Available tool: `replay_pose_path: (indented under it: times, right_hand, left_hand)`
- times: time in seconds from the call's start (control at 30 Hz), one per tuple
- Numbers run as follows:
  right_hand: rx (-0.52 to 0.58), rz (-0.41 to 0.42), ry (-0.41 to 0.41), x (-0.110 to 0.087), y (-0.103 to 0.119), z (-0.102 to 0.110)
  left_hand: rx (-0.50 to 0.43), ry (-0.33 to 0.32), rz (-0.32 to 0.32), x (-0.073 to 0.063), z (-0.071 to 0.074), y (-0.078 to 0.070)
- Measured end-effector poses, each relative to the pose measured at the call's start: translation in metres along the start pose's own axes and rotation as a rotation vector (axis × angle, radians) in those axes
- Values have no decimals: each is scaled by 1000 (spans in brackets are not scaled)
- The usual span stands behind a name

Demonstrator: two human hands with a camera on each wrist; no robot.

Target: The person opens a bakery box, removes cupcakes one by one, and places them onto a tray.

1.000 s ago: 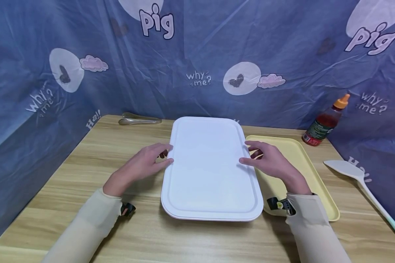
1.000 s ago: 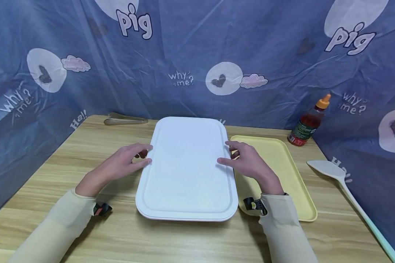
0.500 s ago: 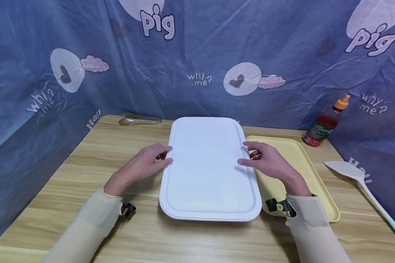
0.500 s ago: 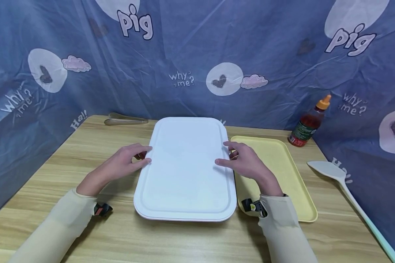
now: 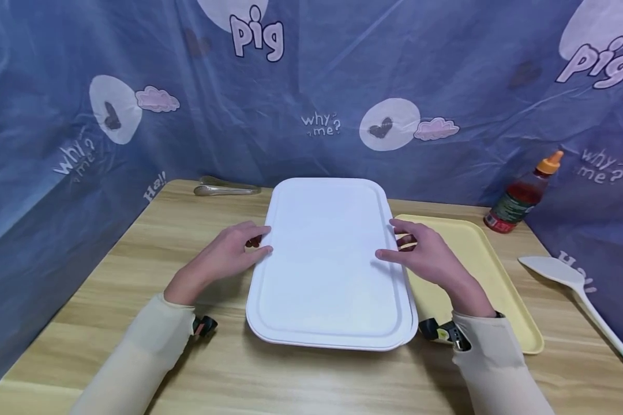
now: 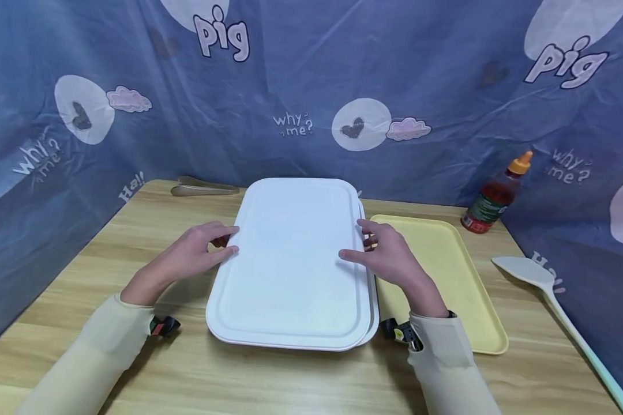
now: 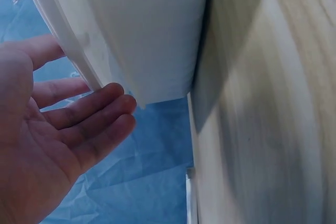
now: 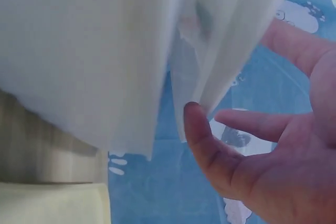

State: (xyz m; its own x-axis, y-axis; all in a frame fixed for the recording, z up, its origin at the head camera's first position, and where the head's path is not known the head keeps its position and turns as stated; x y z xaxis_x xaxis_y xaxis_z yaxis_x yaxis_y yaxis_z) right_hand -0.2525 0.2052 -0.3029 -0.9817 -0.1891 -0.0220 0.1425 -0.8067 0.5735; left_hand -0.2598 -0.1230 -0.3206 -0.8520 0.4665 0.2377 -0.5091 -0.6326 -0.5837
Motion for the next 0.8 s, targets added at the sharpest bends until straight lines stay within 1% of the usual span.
replay_pose_path:
  times: [0.13,0.33,0.43,0.57,0.67,0.8]
  right_hand:
    - [20,6,-13,-2,5,2]
    - [43,41,-9,-4,17,2]
    - [35,52,-6,-5,26,2]
    - [-7,59,-17,-5,43,3]
    - [-25,67,-23,-2,57,1]
    - [-22,85,-28,5,75,-8]
  left_hand:
    - [-8,-2,15,0,4,1]
    - [-45,-25,53,-5,18,4]
    - [-58,-31,58,-11,24,6]
    - [-72,-38,88,-20,32,11]
    - [-80,-47,128,-27,40,18]
    - [-90,-57,189,-38,51,28]
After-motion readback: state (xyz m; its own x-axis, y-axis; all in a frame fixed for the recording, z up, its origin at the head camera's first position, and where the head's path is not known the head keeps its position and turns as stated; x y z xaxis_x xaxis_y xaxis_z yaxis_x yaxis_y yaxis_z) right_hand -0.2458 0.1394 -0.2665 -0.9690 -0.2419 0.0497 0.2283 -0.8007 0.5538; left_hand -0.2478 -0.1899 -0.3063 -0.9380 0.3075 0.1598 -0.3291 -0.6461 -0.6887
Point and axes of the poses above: each hand's wrist, its own x-axis towards the middle knuckle, its own z-axis out of the back of the hand, y = z × x, the point moved 8 cm from there along x, towards the middle knuckle, and after that the axes turned 7 degrees about -x, right-handed, at the moved point
